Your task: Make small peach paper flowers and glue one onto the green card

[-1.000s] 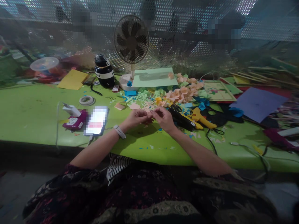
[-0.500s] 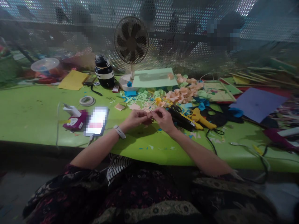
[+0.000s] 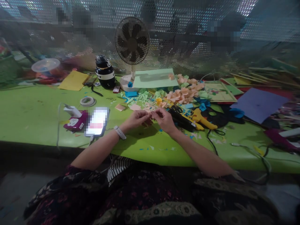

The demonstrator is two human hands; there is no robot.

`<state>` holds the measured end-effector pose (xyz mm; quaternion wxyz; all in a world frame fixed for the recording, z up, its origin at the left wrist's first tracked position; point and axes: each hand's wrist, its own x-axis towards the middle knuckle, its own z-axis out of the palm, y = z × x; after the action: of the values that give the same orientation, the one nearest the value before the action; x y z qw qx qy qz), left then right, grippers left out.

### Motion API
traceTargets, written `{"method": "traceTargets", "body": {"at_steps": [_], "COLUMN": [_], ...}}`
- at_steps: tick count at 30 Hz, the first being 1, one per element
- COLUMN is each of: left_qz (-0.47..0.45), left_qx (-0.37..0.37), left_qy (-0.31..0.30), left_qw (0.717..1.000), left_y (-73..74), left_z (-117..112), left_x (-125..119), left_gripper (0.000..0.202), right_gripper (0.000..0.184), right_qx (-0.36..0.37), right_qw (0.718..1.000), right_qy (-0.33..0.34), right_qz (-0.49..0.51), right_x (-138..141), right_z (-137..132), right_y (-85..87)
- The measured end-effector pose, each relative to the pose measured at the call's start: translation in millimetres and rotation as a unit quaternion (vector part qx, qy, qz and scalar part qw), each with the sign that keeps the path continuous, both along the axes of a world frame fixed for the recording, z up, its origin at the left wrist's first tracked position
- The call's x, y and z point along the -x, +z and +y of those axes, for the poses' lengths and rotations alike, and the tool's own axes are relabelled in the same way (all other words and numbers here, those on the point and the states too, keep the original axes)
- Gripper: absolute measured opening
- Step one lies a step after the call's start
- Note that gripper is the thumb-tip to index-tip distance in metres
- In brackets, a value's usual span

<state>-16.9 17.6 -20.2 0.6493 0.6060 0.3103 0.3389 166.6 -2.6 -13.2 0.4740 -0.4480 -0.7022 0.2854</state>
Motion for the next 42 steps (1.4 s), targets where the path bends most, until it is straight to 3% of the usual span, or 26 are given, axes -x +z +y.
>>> {"method": "traceTargets", "body": {"at_steps": [8, 18, 24, 34, 42], "left_qz": [-0.004, 0.022, 0.005, 0.008, 0.020], "left_qx": [0.020, -0.005, 0.003, 0.013, -0.001], "left_qy": [0.012, -0.038, -0.008, -0.008, -0.008], "left_qw": [1.000, 0.999, 1.000, 1.000, 1.000], "left_y": [5.5, 7.8, 13.2, 13.6, 14.4], "left_z": [-2.7, -2.8, -3.7, -3.3, -4.6], "left_x": [0.0, 3.6, 6.4, 6.2, 7.5], "left_gripper": [0.035, 0.031, 0.027, 0.034, 0.032], "right_gripper": [0.033, 0.037, 0.040, 0.038, 0.036], "right_qx": [-0.039, 0.035, 0.043, 0.045, 0.002], "right_qw": [0.995, 0.999, 0.999, 0.998, 0.999], "right_qy": [-0.006, 0.019, 0.031, 0.045, 0.028], "right_qz": [-0.093, -0.035, -0.008, -0.004, -0.044], "right_x": [-1.8, -4.8, -5.3, -3.8, -3.1], "right_z": [-0.4, -2.2, -2.8, -3.5, -5.6], "right_y": [1.2, 1.8, 5.0, 4.4, 8.3]}}
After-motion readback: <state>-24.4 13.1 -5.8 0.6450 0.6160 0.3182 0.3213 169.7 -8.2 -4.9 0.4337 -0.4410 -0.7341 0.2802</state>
